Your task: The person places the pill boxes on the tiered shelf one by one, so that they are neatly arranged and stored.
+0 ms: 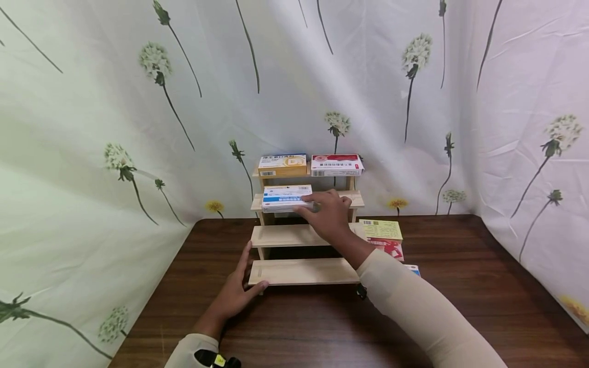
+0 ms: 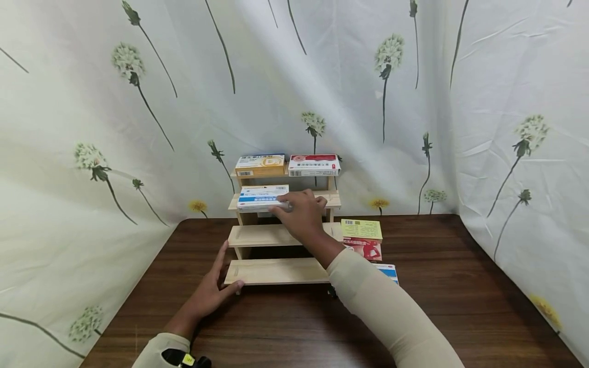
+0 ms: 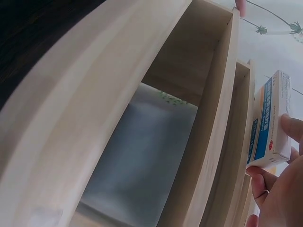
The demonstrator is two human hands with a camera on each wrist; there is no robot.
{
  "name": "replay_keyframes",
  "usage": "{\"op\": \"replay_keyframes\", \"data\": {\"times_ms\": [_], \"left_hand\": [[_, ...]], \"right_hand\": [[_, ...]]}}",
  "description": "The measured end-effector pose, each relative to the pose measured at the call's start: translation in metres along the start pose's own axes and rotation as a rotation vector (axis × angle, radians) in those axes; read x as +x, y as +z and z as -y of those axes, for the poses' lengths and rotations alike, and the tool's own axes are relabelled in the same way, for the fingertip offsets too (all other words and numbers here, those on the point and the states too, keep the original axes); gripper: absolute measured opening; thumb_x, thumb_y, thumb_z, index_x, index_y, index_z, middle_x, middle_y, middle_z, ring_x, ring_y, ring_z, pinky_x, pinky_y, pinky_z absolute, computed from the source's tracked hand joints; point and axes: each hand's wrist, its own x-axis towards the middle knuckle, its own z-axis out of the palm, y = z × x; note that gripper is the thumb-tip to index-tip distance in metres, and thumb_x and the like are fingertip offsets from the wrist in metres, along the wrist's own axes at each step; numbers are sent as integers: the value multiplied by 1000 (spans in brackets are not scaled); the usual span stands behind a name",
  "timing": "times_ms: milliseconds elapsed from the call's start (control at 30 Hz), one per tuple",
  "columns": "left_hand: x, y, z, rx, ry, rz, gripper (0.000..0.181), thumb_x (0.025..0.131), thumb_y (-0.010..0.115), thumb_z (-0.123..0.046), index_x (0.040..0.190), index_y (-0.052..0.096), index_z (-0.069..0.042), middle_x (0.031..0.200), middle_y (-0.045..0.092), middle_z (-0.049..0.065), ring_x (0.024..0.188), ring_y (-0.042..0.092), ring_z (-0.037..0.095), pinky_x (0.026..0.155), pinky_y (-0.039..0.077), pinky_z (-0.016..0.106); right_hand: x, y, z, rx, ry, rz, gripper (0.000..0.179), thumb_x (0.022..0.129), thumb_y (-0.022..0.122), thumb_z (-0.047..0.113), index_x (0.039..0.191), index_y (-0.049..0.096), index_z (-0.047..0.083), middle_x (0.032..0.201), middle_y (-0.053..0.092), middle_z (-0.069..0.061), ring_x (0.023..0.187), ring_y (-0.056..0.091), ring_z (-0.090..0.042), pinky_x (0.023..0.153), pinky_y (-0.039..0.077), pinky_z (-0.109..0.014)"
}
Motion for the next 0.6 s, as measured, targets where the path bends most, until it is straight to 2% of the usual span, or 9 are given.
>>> {"op": "replay_keyframes", "data": {"times_ms": [233, 500, 600], "left_hand": [[0, 0, 3, 17, -5, -3, 111, 102, 80, -32, 178, -1, -29, 167, 46, 28, 145, 58, 48, 110, 55, 62], [0, 1, 7, -2, 5, 1, 112, 102, 81, -31, 177, -2, -37, 167, 46, 28, 144, 59, 47, 107, 57, 56], [1, 1, 7, -2, 19, 2, 111, 103, 80, -30, 177, -2, -36, 167, 46, 28, 142, 61, 46, 105, 59, 51]], "right_hand": [[2, 12, 7, -6, 10, -16, 38, 91, 90, 42, 118, 86, 15, 116, 84, -4, 114, 63, -28, 102, 31, -65], [3, 22, 11, -40, -6, -25, 39, 93, 88, 43, 121, 85, 16, 120, 83, -5, 116, 63, -29, 100, 32, -65], [3, 25, 12, -54, -13, -39, 38, 93, 88, 42, 120, 85, 16, 121, 83, -5, 116, 63, -30, 100, 33, -65]]}}
